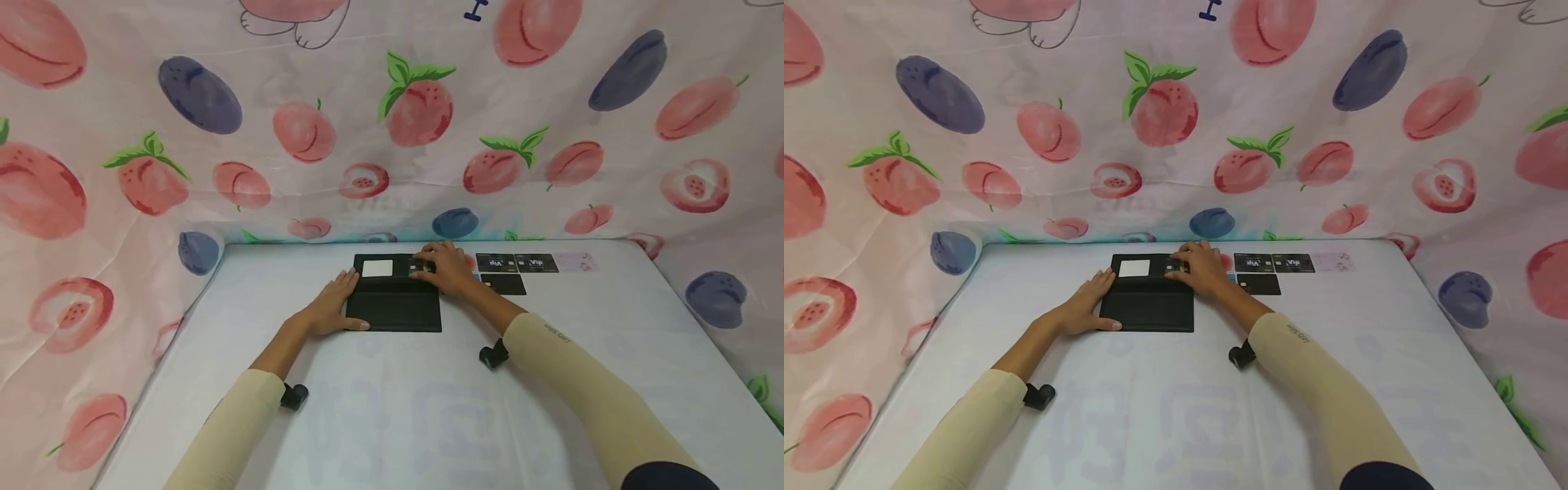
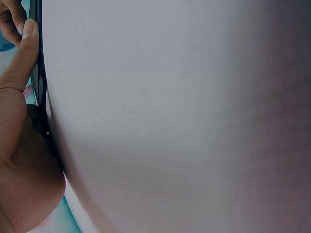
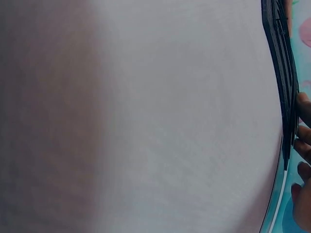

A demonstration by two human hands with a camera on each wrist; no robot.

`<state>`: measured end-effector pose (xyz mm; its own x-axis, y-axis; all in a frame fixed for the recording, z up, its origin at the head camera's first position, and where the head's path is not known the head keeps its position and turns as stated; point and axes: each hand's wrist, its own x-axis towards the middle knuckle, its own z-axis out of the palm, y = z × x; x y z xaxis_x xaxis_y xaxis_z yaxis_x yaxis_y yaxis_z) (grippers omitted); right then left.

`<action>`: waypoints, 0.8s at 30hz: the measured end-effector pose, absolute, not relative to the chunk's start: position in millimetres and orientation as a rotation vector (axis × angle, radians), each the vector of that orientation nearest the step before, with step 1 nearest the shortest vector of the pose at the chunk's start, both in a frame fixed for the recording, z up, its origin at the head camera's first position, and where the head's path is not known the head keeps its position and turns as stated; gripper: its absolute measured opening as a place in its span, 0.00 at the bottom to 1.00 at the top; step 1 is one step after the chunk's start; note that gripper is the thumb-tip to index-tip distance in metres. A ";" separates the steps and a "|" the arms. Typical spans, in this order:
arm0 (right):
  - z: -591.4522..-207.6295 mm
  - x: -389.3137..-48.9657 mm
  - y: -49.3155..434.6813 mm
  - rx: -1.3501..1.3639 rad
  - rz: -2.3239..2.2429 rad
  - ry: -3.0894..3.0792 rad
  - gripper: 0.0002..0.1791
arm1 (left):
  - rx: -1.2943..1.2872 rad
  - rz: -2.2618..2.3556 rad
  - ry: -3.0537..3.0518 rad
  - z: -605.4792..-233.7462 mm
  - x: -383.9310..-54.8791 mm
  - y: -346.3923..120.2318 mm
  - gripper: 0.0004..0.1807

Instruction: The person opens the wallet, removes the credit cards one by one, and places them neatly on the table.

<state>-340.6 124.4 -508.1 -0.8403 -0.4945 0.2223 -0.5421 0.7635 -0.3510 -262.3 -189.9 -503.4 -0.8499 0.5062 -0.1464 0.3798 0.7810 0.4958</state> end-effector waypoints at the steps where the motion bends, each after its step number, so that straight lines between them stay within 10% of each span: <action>1: -507.5 -340.2 124.6 0.838 0.626 -2.843 0.30 | 0.683 0.665 2.701 -503.3 -262.3 -189.7 0.65; 24: -504.5 -338.7 136.4 0.843 0.628 -2.845 0.29 | 0.693 0.670 2.707 -506.2 -264.3 -189.5 0.66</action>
